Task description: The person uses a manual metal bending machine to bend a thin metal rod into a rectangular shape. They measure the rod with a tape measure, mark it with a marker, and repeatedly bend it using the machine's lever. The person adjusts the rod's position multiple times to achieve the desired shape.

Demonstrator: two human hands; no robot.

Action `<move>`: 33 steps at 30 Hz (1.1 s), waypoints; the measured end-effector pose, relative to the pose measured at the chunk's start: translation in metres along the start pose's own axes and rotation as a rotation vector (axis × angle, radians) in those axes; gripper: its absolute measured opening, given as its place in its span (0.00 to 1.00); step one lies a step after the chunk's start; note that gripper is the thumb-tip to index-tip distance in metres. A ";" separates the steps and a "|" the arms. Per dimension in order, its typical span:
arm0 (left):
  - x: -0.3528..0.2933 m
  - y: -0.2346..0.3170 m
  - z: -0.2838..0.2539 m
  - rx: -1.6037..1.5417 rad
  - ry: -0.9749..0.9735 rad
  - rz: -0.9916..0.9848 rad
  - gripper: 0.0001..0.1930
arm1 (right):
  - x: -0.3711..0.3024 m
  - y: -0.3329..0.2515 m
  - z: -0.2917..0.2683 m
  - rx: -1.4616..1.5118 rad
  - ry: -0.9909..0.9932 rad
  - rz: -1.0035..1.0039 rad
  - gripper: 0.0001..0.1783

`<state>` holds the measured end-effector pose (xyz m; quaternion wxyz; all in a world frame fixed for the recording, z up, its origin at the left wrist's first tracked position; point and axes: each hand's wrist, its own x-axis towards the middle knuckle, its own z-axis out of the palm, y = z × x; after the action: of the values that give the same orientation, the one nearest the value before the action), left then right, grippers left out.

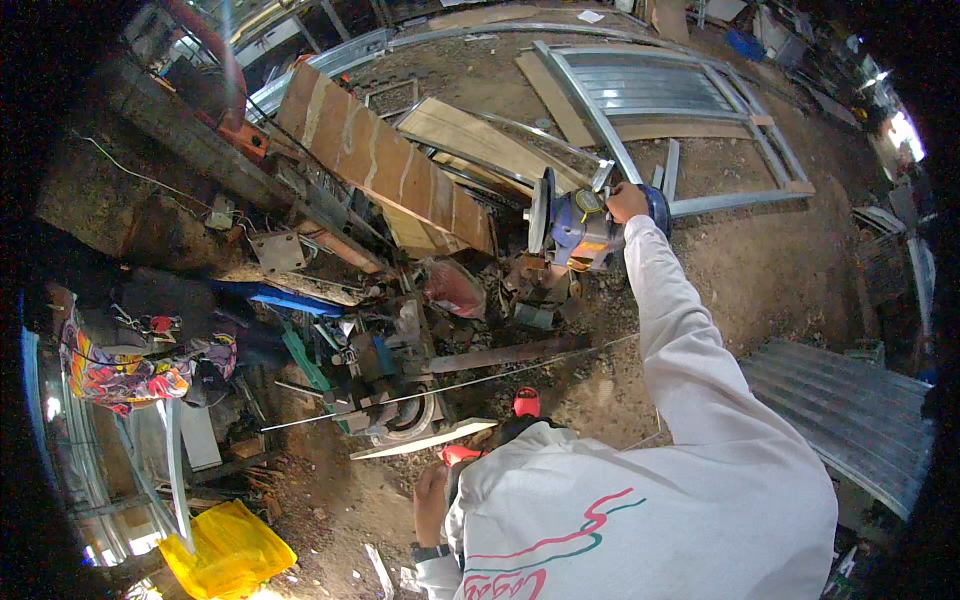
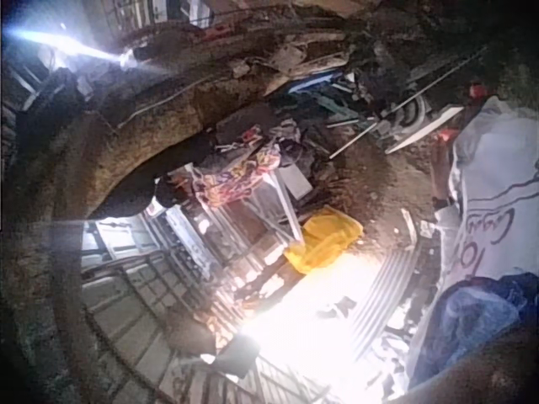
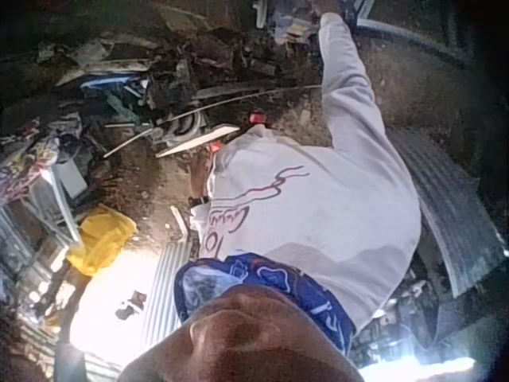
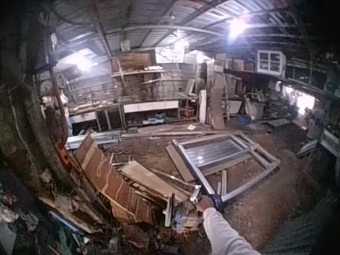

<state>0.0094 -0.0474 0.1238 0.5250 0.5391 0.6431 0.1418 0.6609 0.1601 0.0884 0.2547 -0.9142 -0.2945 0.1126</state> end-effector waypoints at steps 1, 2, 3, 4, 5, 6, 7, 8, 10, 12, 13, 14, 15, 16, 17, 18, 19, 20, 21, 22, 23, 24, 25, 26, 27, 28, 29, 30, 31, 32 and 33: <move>0.000 -0.009 0.000 -0.036 0.007 0.013 0.19 | 0.001 0.001 0.001 0.032 -0.012 0.006 0.12; 0.005 -0.027 0.003 -0.073 0.014 0.026 0.19 | 0.004 0.004 0.000 0.074 -0.030 0.027 0.15; 0.007 -0.044 0.004 -0.107 0.029 0.033 0.19 | 0.005 0.004 0.002 0.120 -0.056 0.045 0.19; 0.006 -0.054 0.003 -0.125 0.023 0.020 0.19 | 0.000 -0.002 0.003 0.132 -0.091 0.034 0.20; 0.006 -0.065 0.003 -0.143 0.017 0.006 0.18 | -0.008 -0.005 0.002 0.087 -0.078 -0.027 0.20; 0.008 -0.078 0.005 -0.163 0.008 -0.006 0.18 | -0.009 -0.003 -0.002 0.098 -0.034 -0.042 0.19; 0.007 -0.076 0.005 -0.130 -0.006 -0.001 0.17 | -0.010 -0.005 -0.006 0.012 0.076 -0.023 0.19; -0.002 -0.074 -0.001 -0.089 0.004 -0.008 0.17 | -0.037 -0.027 -0.013 0.007 0.160 -0.060 0.18; -0.009 -0.042 -0.008 0.044 -0.015 -0.046 0.16 | -0.065 -0.036 -0.029 0.166 0.309 -0.262 0.15; -0.010 -0.026 -0.013 0.188 0.012 -0.044 0.15 | -0.105 -0.038 -0.018 0.258 0.441 -0.470 0.12; -0.016 -0.060 -0.021 -0.004 0.055 0.014 0.16 | -0.131 -0.046 0.002 0.399 0.260 -0.503 0.12; -0.017 -0.064 -0.025 0.004 0.064 -0.029 0.17 | -0.164 -0.050 0.015 0.438 0.067 -0.469 0.11; -0.018 -0.064 -0.031 0.009 0.062 -0.067 0.17 | -0.186 -0.042 0.033 0.402 -0.132 -0.534 0.11; -0.018 -0.039 -0.042 0.039 -0.009 -0.237 0.17 | -0.203 -0.034 0.043 0.346 -0.405 -0.612 0.10; -0.019 -0.048 -0.053 0.052 0.021 -0.201 0.17 | -0.217 -0.021 0.058 0.314 -0.644 -0.607 0.11; -0.014 -0.063 -0.058 0.059 0.035 -0.152 0.16 | -0.225 0.007 0.080 0.158 -0.748 -0.555 0.13; -0.008 -0.073 -0.065 0.068 0.053 -0.106 0.16 | -0.237 0.035 0.099 0.070 -0.639 -0.615 0.15; -0.001 -0.068 -0.071 0.014 0.056 -0.095 0.15 | -0.251 0.064 0.113 -0.028 -0.526 -0.663 0.16; 0.006 -0.068 -0.080 0.048 0.051 -0.122 0.15 | -0.260 0.085 0.121 -0.126 -0.418 -0.708 0.18; 0.014 -0.071 -0.092 0.083 0.045 -0.151 0.16 | -0.265 0.101 0.123 -0.141 -0.465 -0.638 0.18; 0.025 -0.076 -0.104 0.119 0.037 -0.177 0.17 | -0.270 0.116 0.124 -0.156 -0.507 -0.565 0.17; 0.034 -0.085 -0.116 0.049 0.088 -0.093 0.15 | -0.277 0.126 0.127 -0.170 -0.554 -0.494 0.18; 0.049 -0.104 -0.131 0.186 0.180 0.041 0.15 | -0.279 0.130 0.129 -0.221 -0.598 -0.418 0.17; 0.068 -0.123 -0.150 0.264 0.237 0.118 0.15 | -0.279 0.135 0.128 -0.273 -0.642 -0.341 0.17; 0.089 -0.129 -0.164 0.345 0.297 0.190 0.15 | -0.278 0.143 0.130 -0.331 -0.686 -0.268 0.17; 0.117 -0.137 -0.181 0.382 0.354 0.235 0.16 | -0.287 0.149 0.132 -0.432 -0.588 -0.393 0.14; 0.154 -0.145 -0.197 0.417 0.415 0.290 0.17 | -0.289 0.155 0.134 -0.407 -0.556 -0.412 0.13; 0.178 -0.153 -0.211 0.574 0.404 0.395 0.18 | -0.292 0.152 0.140 -0.374 -0.549 -0.434 0.12; 0.200 -0.162 -0.227 0.725 0.411 0.503 0.19 | -0.292 0.143 0.146 -0.339 -0.534 -0.464 0.11; 0.225 -0.167 -0.241 0.862 0.349 0.638 0.20 | -0.289 0.141 0.148 -0.255 -0.480 -0.580 0.10; 0.251 -0.172 -0.255 0.985 0.297 0.784 0.21 | -0.289 0.144 0.148 -0.165 -0.426 -0.696 0.10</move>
<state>-0.2622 0.1964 -0.0320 0.0309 0.8866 0.4538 0.0843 0.4460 -0.0528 -0.0969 0.1369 -0.7336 -0.6401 0.1825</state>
